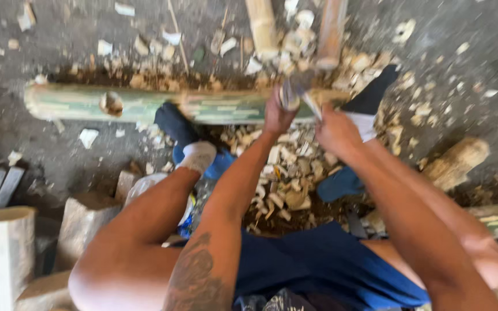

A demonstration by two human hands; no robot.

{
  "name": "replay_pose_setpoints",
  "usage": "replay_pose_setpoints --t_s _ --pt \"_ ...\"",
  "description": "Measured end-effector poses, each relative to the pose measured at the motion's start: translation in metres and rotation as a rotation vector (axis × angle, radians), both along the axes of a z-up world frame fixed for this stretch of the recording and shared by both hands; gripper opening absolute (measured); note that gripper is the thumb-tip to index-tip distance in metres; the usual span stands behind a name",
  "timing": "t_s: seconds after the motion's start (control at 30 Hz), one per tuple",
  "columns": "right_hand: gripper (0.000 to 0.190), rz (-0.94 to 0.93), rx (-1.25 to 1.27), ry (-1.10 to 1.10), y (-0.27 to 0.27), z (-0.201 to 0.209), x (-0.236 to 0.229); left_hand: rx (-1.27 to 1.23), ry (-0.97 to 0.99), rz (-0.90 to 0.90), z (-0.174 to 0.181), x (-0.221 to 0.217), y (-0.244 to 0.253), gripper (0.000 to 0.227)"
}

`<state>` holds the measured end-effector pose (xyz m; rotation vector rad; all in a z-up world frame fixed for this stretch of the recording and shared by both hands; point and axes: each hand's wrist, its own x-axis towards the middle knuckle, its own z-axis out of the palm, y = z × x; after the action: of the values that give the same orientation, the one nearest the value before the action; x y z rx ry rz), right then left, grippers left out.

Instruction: The person uses a chisel and mallet to carve a hole into a bamboo pole, then measures and marks another pole with a tape measure and pencil.

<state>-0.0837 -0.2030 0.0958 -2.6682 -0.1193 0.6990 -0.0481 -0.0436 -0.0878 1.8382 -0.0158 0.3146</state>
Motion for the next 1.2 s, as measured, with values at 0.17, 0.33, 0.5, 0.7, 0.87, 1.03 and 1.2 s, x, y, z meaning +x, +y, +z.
replay_pose_setpoints --t_s 0.17,0.33,0.5,0.7,0.87,1.03,1.2 --pt "0.027 -0.079 0.055 -0.225 -0.048 -0.029 -0.043 -0.080 -0.010 0.163 0.006 -0.002 0.015 0.061" --pt "0.017 -0.130 0.249 -0.325 -0.055 -0.010 -0.051 -0.077 -0.122 0.030 0.046 -0.008 0.026 0.053" --pt "0.014 -0.145 0.323 -0.400 -0.045 0.025 -0.048 -0.737 -0.042 -0.109 0.079 0.006 0.024 0.033" --pt "0.014 -0.102 0.359 -0.430 -0.032 0.063 -0.043 -0.526 -0.039 -0.112 0.069 0.008 0.020 0.027" --pt "0.017 -0.086 0.360 -0.413 -0.027 0.087 -0.039 -0.404 0.067 -0.105 0.069 -0.001 0.016 0.033" --pt "0.029 0.073 0.186 -0.530 -0.003 0.072 -0.032 -0.118 -0.041 -0.156 0.064 -0.008 0.014 0.039" --pt "0.018 0.248 -0.070 -0.373 0.009 0.089 -0.026 -0.817 0.161 -0.303 0.056 0.000 0.009 0.055"
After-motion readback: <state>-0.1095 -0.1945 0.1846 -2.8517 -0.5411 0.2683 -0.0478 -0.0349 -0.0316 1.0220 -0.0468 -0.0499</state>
